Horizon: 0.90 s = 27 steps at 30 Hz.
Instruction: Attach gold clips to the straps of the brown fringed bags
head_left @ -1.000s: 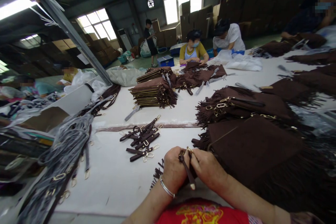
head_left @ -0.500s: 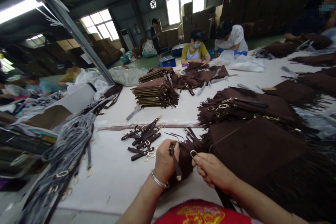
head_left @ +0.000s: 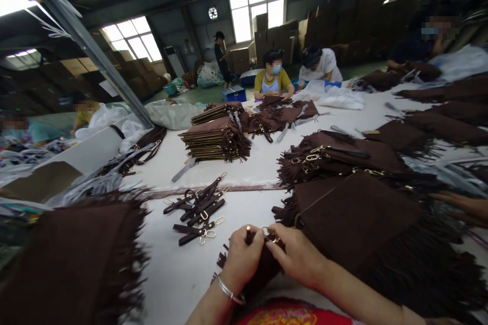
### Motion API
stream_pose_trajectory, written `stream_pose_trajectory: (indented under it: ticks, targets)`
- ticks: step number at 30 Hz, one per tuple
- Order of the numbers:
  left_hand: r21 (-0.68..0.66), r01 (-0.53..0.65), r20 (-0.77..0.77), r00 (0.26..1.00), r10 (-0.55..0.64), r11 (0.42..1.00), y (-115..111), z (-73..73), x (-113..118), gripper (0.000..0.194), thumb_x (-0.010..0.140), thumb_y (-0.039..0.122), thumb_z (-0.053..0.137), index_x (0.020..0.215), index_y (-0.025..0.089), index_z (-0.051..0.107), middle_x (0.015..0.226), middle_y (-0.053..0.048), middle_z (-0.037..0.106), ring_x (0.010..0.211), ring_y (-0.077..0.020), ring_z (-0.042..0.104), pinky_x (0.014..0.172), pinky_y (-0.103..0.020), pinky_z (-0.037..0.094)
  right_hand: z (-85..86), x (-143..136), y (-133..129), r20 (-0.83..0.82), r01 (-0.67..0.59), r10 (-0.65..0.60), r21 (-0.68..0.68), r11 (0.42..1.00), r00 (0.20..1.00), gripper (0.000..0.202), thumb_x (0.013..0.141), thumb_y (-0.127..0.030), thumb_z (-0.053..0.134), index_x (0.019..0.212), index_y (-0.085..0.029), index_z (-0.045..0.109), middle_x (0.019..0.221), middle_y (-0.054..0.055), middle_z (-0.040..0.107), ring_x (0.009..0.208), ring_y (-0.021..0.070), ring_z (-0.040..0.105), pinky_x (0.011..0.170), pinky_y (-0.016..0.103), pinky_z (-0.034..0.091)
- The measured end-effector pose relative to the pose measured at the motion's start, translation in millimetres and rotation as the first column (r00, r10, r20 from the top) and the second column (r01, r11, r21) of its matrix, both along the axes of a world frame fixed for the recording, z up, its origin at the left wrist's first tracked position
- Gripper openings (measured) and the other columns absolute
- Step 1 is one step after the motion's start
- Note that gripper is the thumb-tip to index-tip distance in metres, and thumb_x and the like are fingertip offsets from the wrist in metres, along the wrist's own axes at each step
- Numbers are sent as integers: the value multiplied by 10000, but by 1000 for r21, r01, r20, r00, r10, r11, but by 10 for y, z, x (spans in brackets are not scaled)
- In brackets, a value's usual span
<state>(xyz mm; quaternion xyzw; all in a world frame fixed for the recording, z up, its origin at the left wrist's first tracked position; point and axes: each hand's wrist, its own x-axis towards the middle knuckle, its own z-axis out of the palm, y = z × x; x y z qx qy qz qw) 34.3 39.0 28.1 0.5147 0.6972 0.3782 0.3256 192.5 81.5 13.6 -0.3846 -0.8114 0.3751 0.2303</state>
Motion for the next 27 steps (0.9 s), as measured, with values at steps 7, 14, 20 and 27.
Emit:
stream_pose_trajectory:
  ticks: [7,14,20,27]
  targets:
    - [-31,-55,66,996,57,998,13,-58,93,322,870,361,529,700,140,688,687,-40,698,697,-187,620,701,-300,471,-198,-36,-15,229,-50,-21,303,952,973,229,948,-198,371,971,-150,593,820,107,699,769,239,681,668,334,485]
    - [-8,28,88,996,-27,1000,-33,-49,96,223,850,339,591,824,161,722,829,-44,745,788,-191,662,770,-304,497,-254,31,29,85,-23,-2,287,958,996,312,984,-178,322,904,-182,624,821,60,702,783,174,674,738,286,516]
    - [-33,13,104,995,-9,999,-3,-29,6,328,871,428,564,843,146,729,825,-56,738,787,-196,645,747,-300,482,-321,105,6,129,-47,-31,559,828,991,317,983,-176,364,1168,-126,617,851,104,696,794,207,655,741,330,530]
    - [-107,2,143,990,13,994,15,-127,14,333,847,389,542,640,146,636,580,29,553,595,-124,482,575,-242,363,-318,82,-17,129,-93,28,535,840,991,341,978,-201,404,1281,-120,535,1025,139,701,936,227,660,829,360,557]
